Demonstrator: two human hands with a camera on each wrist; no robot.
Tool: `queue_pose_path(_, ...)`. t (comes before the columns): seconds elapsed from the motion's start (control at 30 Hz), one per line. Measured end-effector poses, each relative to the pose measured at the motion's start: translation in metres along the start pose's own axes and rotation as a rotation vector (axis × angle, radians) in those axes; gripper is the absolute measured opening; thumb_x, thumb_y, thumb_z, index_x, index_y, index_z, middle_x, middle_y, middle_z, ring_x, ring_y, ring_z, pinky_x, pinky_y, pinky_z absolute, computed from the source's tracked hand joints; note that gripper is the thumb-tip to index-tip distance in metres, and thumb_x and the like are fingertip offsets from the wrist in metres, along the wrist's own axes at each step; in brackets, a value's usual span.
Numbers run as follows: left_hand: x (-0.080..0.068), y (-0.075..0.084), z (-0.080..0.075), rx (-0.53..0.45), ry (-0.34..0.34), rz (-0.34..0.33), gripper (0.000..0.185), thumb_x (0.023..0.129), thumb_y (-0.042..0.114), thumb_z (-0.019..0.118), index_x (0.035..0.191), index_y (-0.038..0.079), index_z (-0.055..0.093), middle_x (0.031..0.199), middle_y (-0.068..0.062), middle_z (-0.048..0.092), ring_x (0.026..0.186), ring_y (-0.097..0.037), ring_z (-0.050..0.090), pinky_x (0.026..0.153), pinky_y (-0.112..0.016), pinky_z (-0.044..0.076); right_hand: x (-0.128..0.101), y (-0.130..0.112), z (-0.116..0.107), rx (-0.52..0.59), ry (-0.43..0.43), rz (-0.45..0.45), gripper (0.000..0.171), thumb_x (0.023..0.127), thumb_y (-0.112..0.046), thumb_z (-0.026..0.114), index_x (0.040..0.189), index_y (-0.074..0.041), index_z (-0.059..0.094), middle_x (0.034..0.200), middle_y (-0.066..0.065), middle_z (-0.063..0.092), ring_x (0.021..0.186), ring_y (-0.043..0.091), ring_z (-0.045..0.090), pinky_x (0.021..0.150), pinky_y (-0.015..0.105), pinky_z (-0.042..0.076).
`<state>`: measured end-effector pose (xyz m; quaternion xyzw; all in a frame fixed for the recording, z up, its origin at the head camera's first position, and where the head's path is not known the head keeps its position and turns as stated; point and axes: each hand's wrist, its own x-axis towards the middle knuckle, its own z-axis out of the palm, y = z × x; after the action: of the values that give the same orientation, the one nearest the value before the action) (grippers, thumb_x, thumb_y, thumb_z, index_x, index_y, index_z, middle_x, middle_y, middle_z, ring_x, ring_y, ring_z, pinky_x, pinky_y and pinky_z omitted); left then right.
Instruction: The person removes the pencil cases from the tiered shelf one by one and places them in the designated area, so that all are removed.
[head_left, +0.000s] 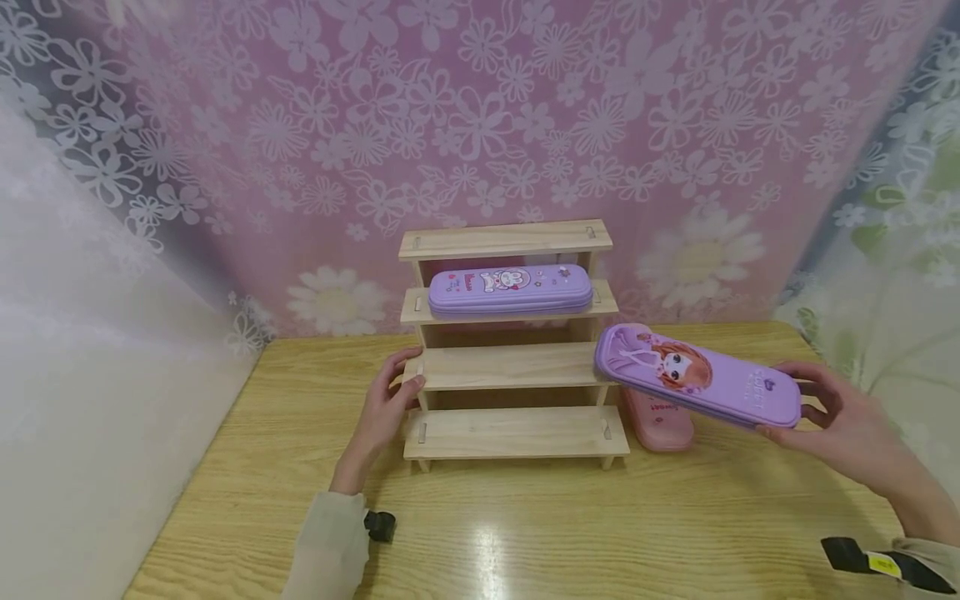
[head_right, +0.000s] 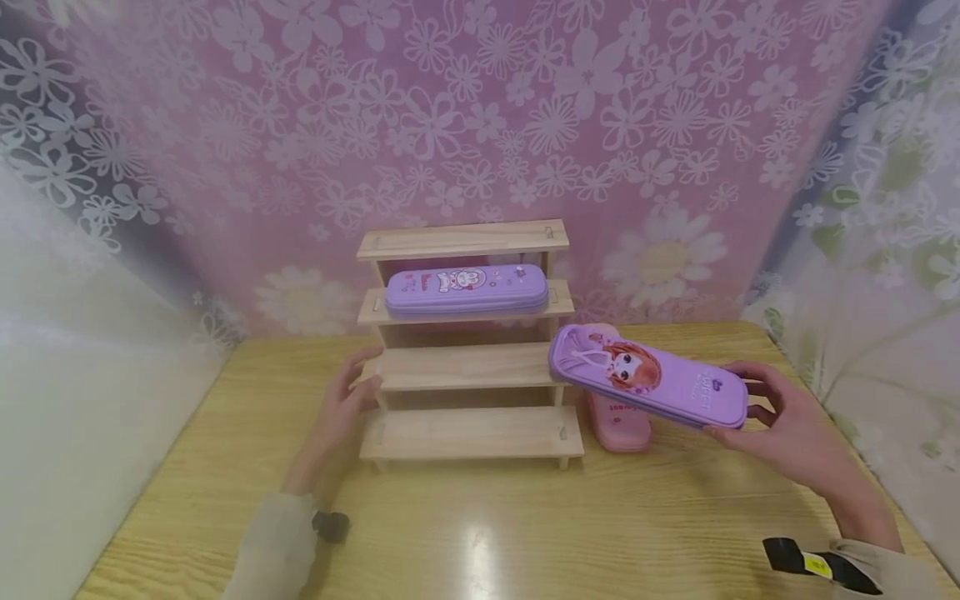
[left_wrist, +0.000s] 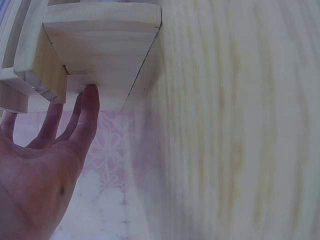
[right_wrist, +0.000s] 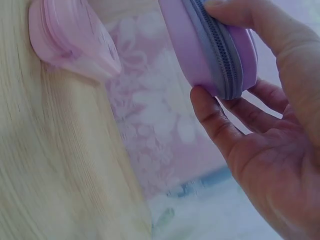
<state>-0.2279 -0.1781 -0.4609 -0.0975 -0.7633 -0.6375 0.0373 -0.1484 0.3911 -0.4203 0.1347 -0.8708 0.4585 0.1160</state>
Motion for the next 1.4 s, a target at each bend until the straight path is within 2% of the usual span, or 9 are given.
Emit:
queue_pose_path(0.23, 0.001, -0.001, -0.001, 0.013, -0.002, 0.001, 0.041, 0.105, 0.019, 0.056, 0.146, 0.022, 0.051, 0.142, -0.016, 0.053, 0.111, -0.034, 0.065, 0.085, -0.035, 0.061, -0.013, 0.011, -0.017, -0.020, 0.096, 0.088, 0.080, 0.080, 0.014, 0.077, 0.139, -0.029, 0.045, 0.124, -0.023, 0.047, 0.098, -0.015, 0.053, 0.072, 0.003, 0.048)
queue_pose_path(0.43, 0.000, 0.001, 0.000, 0.015, -0.002, 0.001, 0.041, 0.105, 0.018, 0.056, 0.146, 0.021, 0.050, 0.142, -0.017, 0.053, 0.111, -0.036, 0.065, 0.085, -0.035, 0.061, -0.015, 0.013, -0.021, -0.081, 0.182, 0.228, 0.076, 0.082, -0.001, 0.083, 0.132, -0.042, 0.043, 0.113, -0.029, 0.045, 0.082, -0.016, 0.055, 0.062, 0.007, 0.048)
queue_pose_path(0.6, 0.000, 0.003, 0.001, 0.003, 0.000, 0.001, 0.040, 0.105, 0.017, 0.056, 0.145, 0.021, 0.051, 0.140, -0.017, 0.054, 0.110, -0.032, 0.065, 0.084, -0.033, 0.061, -0.012, 0.016, -0.018, -0.207, 0.251, 0.311, 0.073, 0.083, -0.019, 0.086, 0.142, -0.025, 0.044, 0.105, -0.034, 0.040, 0.078, -0.016, 0.048, 0.058, 0.009, 0.045)
queue_pose_path(0.73, 0.000, 0.002, 0.000, -0.001, 0.002, 0.005, 0.040, 0.105, 0.016, 0.056, 0.145, 0.020, 0.051, 0.140, -0.017, 0.054, 0.108, -0.030, 0.064, 0.083, -0.032, 0.061, -0.009, 0.020, -0.014, -0.239, 0.302, 0.357, 0.071, 0.082, -0.025, 0.087, 0.138, -0.009, 0.046, 0.101, -0.033, 0.040, 0.076, -0.019, 0.045, 0.056, 0.009, 0.046)
queue_pose_path(0.87, 0.000, 0.002, 0.000, -0.008, -0.003, 0.015, 0.041, 0.105, 0.016, 0.056, 0.146, 0.017, 0.050, 0.140, -0.019, 0.053, 0.107, -0.028, 0.065, 0.083, -0.031, 0.060, -0.005, 0.023, -0.009, -0.275, 0.322, 0.416, 0.082, 0.082, -0.032, 0.087, 0.140, 0.004, 0.043, 0.108, -0.012, 0.047, 0.075, -0.020, 0.039, 0.054, 0.010, 0.044)
queue_pose_path(1.0, 0.000, 0.001, 0.001, -0.014, -0.004, 0.013, 0.041, 0.105, 0.016, 0.056, 0.146, 0.017, 0.051, 0.139, -0.019, 0.053, 0.106, -0.028, 0.065, 0.082, -0.030, 0.060, -0.003, 0.027, -0.005, -0.267, 0.321, 0.441, 0.085, 0.083, -0.035, 0.086, 0.142, 0.005, 0.040, 0.113, 0.000, 0.046, 0.074, -0.018, 0.041, 0.053, 0.012, 0.045)
queue_pose_path(1.13, 0.000, 0.000, 0.000, -0.008, 0.004, 0.011, 0.041, 0.105, 0.016, 0.057, 0.145, 0.019, 0.052, 0.138, -0.018, 0.054, 0.106, -0.029, 0.064, 0.080, -0.029, 0.060, -0.003, 0.031, 0.001, -0.219, 0.303, 0.427, 0.072, 0.082, -0.033, 0.087, 0.136, -0.015, 0.043, 0.113, -0.007, 0.044, 0.076, -0.016, 0.045, 0.057, 0.013, 0.046)
queue_pose_path(1.23, 0.000, -0.001, 0.000, -0.002, 0.003, 0.013, 0.041, 0.105, 0.017, 0.057, 0.145, 0.020, 0.051, 0.139, -0.017, 0.054, 0.107, -0.030, 0.064, 0.081, -0.029, 0.060, -0.003, 0.032, 0.004, -0.183, 0.254, 0.412, 0.070, 0.084, -0.032, 0.086, 0.138, -0.026, 0.042, 0.116, -0.003, 0.045, 0.078, -0.015, 0.048, 0.058, 0.014, 0.048)
queue_pose_path(1.4, 0.000, -0.001, 0.000, 0.000, 0.001, 0.014, 0.041, 0.105, 0.019, 0.058, 0.145, 0.021, 0.051, 0.140, -0.017, 0.054, 0.109, -0.032, 0.064, 0.082, -0.030, 0.060, -0.006, 0.033, 0.004, -0.084, 0.127, 0.339, 0.075, 0.091, -0.022, 0.079, 0.153, -0.029, 0.039, 0.117, -0.017, 0.042, 0.086, -0.021, 0.051, 0.063, 0.013, 0.052)
